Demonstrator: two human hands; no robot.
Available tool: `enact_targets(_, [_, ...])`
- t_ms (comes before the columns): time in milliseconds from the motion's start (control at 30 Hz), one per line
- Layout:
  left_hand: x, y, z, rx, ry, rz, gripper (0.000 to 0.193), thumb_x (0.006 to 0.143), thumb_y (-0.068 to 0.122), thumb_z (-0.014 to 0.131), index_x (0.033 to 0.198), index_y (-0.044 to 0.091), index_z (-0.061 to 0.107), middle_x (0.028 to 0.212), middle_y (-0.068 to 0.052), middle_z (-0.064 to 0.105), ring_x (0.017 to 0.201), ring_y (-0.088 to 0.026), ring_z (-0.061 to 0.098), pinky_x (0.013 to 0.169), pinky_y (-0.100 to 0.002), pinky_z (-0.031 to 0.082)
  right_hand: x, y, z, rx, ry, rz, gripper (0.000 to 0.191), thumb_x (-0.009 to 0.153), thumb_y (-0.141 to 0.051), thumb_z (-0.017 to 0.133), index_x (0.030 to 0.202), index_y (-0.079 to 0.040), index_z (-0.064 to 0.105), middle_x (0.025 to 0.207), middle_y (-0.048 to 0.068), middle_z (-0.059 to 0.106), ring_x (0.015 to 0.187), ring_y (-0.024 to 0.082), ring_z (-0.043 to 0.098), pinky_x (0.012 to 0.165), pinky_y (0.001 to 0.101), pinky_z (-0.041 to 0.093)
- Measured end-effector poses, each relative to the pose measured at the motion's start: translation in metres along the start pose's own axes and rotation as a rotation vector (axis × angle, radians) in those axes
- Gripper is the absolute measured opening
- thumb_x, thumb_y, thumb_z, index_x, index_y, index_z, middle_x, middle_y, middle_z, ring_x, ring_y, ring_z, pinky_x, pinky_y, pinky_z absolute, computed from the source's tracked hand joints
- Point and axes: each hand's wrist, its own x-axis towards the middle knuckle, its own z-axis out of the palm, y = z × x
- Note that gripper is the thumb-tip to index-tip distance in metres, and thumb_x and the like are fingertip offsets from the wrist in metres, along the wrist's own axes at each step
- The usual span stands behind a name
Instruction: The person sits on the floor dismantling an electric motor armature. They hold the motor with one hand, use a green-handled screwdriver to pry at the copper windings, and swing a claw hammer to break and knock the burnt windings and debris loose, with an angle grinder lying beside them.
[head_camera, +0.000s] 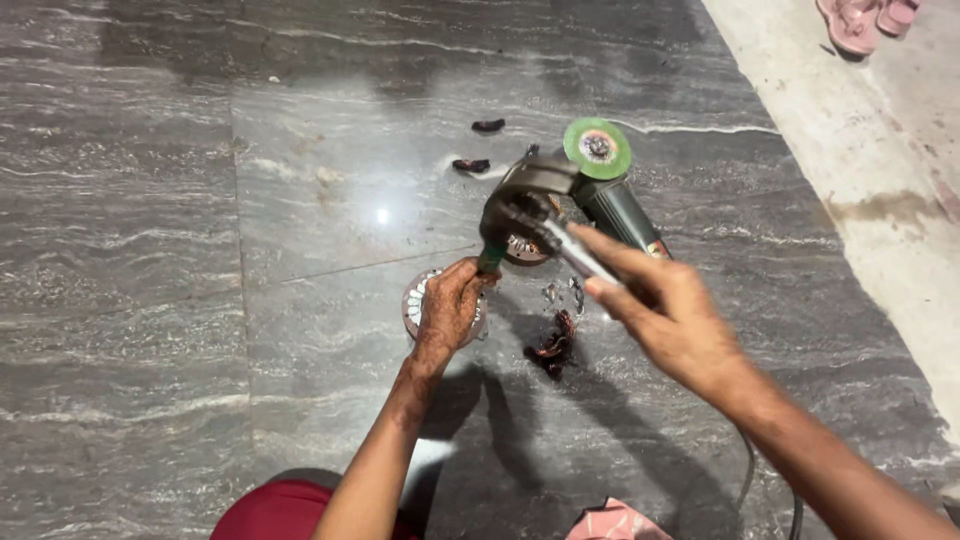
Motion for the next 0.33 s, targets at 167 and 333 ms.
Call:
enact_targets(167, [0.002,-0.008,0.004,-0.029,-0.016,-0.082,0.027,0.093,-0.005,0.055,0.113,0.004,0.071,0.103,-0.008,0.078,0.094,-0.021,0.077,0.083,-0.034,0.063,-0.015,0.007,-0.012,0.017,0.096,0.149,0.034,0.097,-0.030,0.068,0.130,-0.024,0.067,0.091,0.014,0.078,0.063,0.017,0.063,0.050,0.0343,0.054])
enact_targets(333, [0.003,0.000,0.002,0.001,-0.030,-0.032,0.024,0.098,-0.003,0.056,0.114,0.007,0.070,0.101,-0.010,0.078,0.094,-0.022,0.078,0.085,-0.035,0.064,0.017,0.016,0.004,-0.007,-0.079,0.243,0.056,0.091,-0.030,0.066,0.147,-0.030,0.059,0.095,0.013,0.077,0.061,0.017,0.060,0.051,0.0363,0.053])
